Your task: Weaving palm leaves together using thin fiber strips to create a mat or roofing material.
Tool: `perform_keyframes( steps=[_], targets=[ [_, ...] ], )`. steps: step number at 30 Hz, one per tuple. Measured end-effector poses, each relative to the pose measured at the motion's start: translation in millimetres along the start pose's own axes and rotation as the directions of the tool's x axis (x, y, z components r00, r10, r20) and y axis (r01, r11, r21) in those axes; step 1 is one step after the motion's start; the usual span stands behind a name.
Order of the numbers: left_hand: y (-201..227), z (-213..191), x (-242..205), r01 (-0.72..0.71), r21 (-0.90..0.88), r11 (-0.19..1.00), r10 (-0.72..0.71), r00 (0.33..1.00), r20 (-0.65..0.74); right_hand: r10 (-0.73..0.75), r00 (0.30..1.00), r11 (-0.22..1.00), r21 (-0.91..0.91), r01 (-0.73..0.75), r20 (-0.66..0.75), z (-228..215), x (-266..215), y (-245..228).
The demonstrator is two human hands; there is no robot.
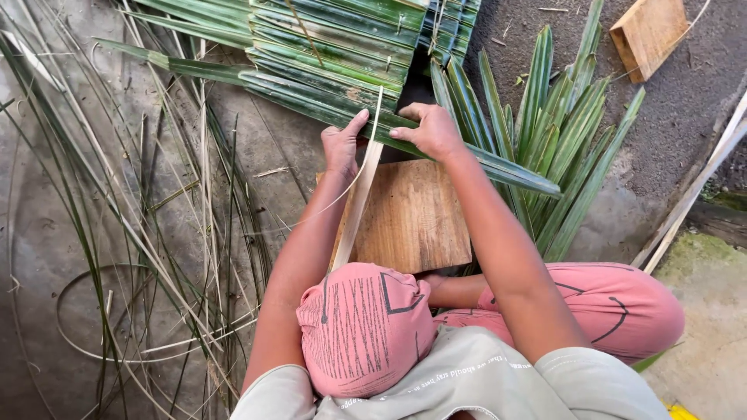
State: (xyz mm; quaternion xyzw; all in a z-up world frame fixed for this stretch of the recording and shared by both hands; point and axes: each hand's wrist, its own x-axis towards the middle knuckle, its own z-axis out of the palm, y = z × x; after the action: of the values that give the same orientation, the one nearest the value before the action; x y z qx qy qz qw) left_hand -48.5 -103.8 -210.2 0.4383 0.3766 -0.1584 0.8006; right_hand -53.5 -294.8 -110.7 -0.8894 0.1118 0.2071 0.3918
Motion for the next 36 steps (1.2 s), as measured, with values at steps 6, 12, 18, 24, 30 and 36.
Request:
perform_keyframes(
  steps=[6, 12, 18, 24, 30, 36],
  targets=[
    [-15.5, -3.4, 11.8, -0.07, 0.014, 0.997, 0.07, 0.997, -0.036, -0.108, 0.925, 0.991, -0.117, 0.07, -0.365, 20.2, -41.1, -22.0],
    [-15.9, -4.5, 11.1, -0.091, 0.043, 0.995, 0.094, 0.993, -0.068, 0.121, 0.909, 0.993, 0.031, -0.118, -0.398, 54.5, -45.2, -12.5],
    [0.8, 4.4, -8.3, -0.11, 0.078, 0.991, 0.116, 0.99, -0.074, 0.256, 0.88, 0.967, 0.102, -0.234, -0.4, 74.9, -30.0, 3.9],
    [4.4, 5.4, -9.6, -0.116, 0.097, 0.988, 0.124, 0.989, -0.076, 0.422, 0.835, 0.907, 0.163, -0.389, -0.354, 73.8, -14.3, 10.8],
    [-2.4, -0.5, -1.9, -0.099, 0.091, 0.991, 0.106, 0.992, -0.076, 0.373, 0.846, 0.928, 0.169, -0.333, -0.38, 74.2, -24.0, -12.7],
    [-6.3, -1.3, 3.3, -0.109, 0.076, 0.991, 0.115, 0.991, -0.073, 0.561, 0.796, 0.827, 0.114, -0.55, -0.227, 87.6, 11.7, 20.8]
  ],
)
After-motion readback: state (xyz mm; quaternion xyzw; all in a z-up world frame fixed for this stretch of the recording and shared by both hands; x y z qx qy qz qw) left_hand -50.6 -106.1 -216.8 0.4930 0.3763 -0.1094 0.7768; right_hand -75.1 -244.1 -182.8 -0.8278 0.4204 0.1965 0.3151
